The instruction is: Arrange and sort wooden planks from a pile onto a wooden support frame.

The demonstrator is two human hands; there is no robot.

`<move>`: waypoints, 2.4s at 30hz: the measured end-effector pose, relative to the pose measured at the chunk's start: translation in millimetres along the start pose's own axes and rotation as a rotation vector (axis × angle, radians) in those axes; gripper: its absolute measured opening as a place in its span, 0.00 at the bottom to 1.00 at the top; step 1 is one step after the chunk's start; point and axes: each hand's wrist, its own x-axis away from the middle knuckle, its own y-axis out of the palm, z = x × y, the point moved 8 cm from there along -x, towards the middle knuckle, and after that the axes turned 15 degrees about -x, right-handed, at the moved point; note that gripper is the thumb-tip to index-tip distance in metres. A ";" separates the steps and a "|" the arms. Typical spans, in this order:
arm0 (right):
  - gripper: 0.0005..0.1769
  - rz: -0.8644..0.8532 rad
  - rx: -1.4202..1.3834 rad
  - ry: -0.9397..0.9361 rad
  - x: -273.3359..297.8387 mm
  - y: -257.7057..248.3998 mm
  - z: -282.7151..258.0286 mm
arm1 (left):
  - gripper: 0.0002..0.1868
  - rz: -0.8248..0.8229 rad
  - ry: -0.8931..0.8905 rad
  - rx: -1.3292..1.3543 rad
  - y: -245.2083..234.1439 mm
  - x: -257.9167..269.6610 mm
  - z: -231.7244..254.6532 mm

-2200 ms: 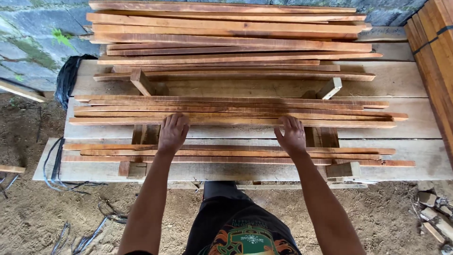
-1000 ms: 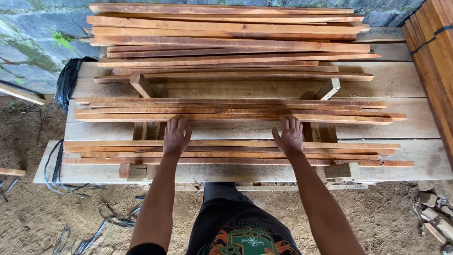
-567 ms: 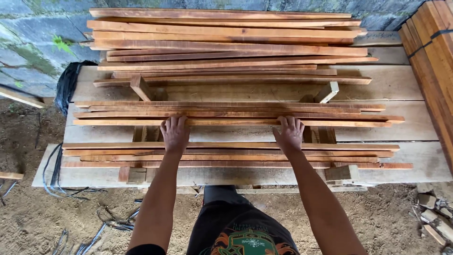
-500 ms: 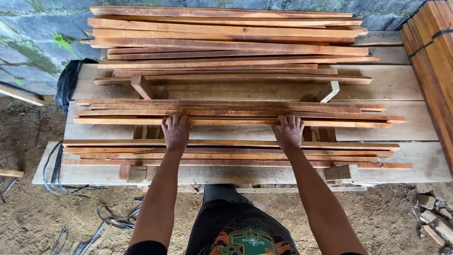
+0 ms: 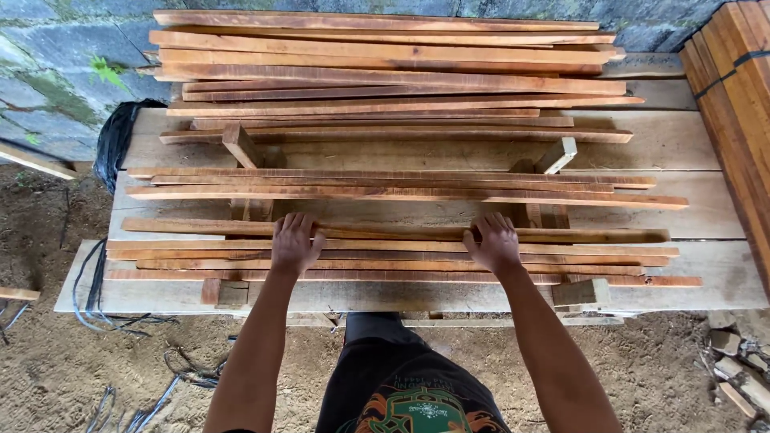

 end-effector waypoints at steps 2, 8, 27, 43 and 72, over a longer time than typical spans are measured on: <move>0.11 0.019 -0.026 -0.009 -3.0 -7.7 -10.0 | 0.14 0.000 0.016 0.011 4.4 3.1 -5.3; 0.14 -0.028 -0.107 -0.035 -22.4 -52.2 -47.3 | 0.19 0.002 0.104 0.083 -19.1 4.6 -8.5; 0.33 -0.765 -0.007 0.747 3.3 22.1 37.9 | 0.25 -0.649 0.015 -0.008 42.6 -3.8 -20.3; 0.40 -0.024 0.095 0.243 -38.8 4.6 16.1 | 0.33 -0.114 -0.069 0.031 21.0 -43.3 -2.6; 0.29 0.047 0.085 0.107 -43.9 14.1 24.7 | 0.27 0.144 0.058 -0.057 26.5 -69.0 -10.7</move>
